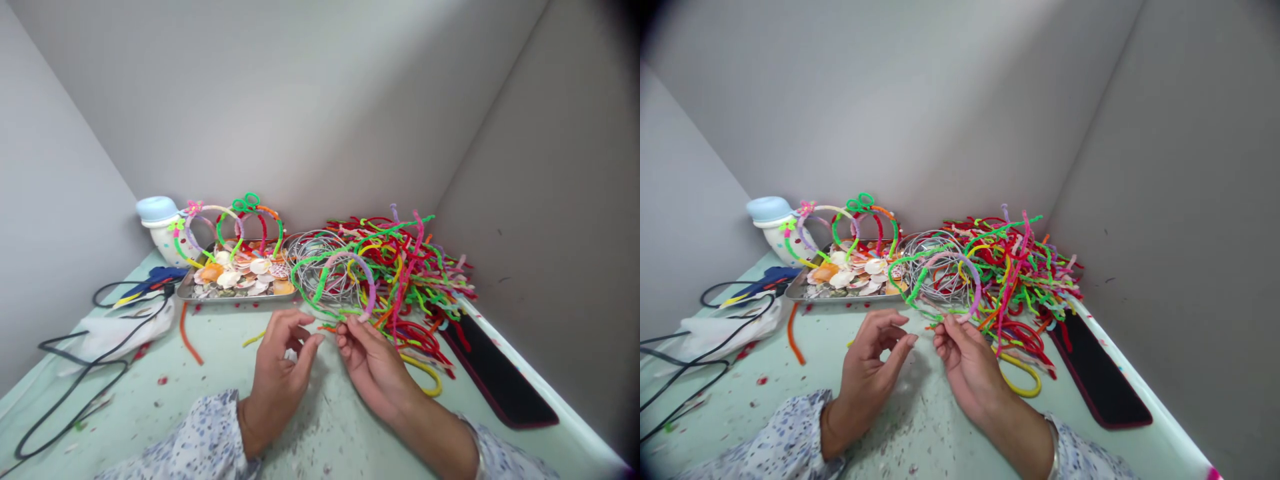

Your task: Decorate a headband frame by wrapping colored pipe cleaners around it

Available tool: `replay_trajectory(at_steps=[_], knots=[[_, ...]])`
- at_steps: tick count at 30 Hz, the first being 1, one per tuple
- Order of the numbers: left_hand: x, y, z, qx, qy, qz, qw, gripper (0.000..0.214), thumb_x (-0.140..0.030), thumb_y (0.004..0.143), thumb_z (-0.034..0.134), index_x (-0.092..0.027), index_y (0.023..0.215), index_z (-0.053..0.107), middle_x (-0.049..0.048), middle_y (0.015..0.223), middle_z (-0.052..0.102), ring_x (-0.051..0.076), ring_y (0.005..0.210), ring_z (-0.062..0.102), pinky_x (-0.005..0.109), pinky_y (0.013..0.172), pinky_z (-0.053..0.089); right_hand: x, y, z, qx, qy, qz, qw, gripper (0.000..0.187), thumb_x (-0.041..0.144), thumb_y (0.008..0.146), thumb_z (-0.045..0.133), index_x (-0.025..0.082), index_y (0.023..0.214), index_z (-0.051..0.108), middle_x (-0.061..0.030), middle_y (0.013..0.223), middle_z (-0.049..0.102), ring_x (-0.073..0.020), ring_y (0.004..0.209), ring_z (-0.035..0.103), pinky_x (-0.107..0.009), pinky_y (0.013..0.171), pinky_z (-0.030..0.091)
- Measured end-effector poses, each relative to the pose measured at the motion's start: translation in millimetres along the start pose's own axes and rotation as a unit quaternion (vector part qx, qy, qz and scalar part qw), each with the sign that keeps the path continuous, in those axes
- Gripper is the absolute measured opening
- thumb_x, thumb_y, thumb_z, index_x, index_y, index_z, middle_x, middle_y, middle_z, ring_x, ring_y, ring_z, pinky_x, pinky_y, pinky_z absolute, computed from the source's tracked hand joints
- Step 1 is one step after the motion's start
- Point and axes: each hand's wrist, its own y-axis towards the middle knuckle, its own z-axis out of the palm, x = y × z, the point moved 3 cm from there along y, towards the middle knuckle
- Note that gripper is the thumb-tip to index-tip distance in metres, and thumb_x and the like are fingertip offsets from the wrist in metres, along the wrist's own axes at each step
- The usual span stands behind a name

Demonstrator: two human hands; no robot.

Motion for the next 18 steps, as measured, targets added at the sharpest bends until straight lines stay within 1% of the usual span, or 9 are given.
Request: replay_trajectory(at_steps=[2, 4, 6, 9, 14, 18], knots=[[-1, 1, 1.9, 0.026, 0.023, -0.001, 0.999, 0.002, -0.019, 0.083, 0.061, -0.018, 0.082, 0.061, 0.0001, 0.080, 0.056, 0.011, 0.067, 0.055, 0.020, 0.060, 0.045, 0, 0, 1, 0.001, -0.006, -0.004, 1.000, 0.016, 0.029, 0.073, 0.077, 0.017, 0.075, 0.067, -0.0003, 0.072, 0.063, -0.0090, 0.063, 0.055, -0.018, 0.058, 0.046], [1, 1, 5.3, 0.062, 0.016, -0.024, 0.998, 0.007, -0.021, 0.084, 0.060, -0.018, 0.078, 0.063, 0.0000, 0.074, 0.057, 0.011, 0.066, 0.055, 0.020, 0.058, 0.043, -1, -2, 2, 0.007, -0.015, -0.005, 1.000, 0.018, 0.030, 0.073, 0.077, 0.016, 0.076, 0.066, -0.0005, 0.072, 0.064, -0.0085, 0.063, 0.056, -0.018, 0.058, 0.046], [7, 2, 8.0, 0.077, -0.005, -0.054, 0.996, 0.009, -0.023, 0.085, 0.060, -0.017, 0.081, 0.066, 0.0013, 0.076, 0.060, 0.012, 0.068, 0.057, 0.021, 0.060, 0.044, -3, -4, 4, 0.017, -0.031, -0.004, 0.999, 0.021, 0.032, 0.073, 0.077, 0.015, 0.079, 0.067, -0.0006, 0.071, 0.064, -0.0080, 0.063, 0.056, -0.017, 0.058, 0.045], [15, 2, 9.7, 0.072, -0.023, -0.086, 0.993, 0.012, -0.026, 0.084, 0.062, -0.016, 0.081, 0.068, 0.0029, 0.077, 0.065, 0.014, 0.070, 0.060, 0.023, 0.064, 0.047, -5, -6, 5, 0.030, -0.065, -0.006, 0.997, 0.025, 0.035, 0.073, 0.077, 0.014, 0.082, 0.067, -0.0005, 0.070, 0.064, -0.0076, 0.061, 0.055, -0.017, 0.056, 0.044], [14, 4, 10.5, 0.077, -0.036, -0.086, 0.993, 0.013, -0.024, 0.083, 0.062, -0.016, 0.077, 0.070, 0.0020, 0.073, 0.067, 0.013, 0.068, 0.060, 0.022, 0.066, 0.047, -5, -5, 5, 0.031, -0.104, -0.020, 0.994, 0.028, 0.039, 0.071, 0.077, 0.015, 0.080, 0.067, -0.0002, 0.069, 0.063, -0.0087, 0.061, 0.055, -0.019, 0.055, 0.043], [14, 5, 10.8, 0.069, -0.056, -0.104, 0.991, 0.013, -0.025, 0.082, 0.064, -0.015, 0.076, 0.071, 0.0020, 0.072, 0.067, 0.013, 0.065, 0.060, 0.021, 0.061, 0.047, -4, -3, 4, 0.035, -0.124, -0.031, 0.991, 0.030, 0.041, 0.070, 0.077, 0.016, 0.081, 0.067, -0.0004, 0.070, 0.064, -0.0101, 0.062, 0.056, -0.020, 0.055, 0.043]])
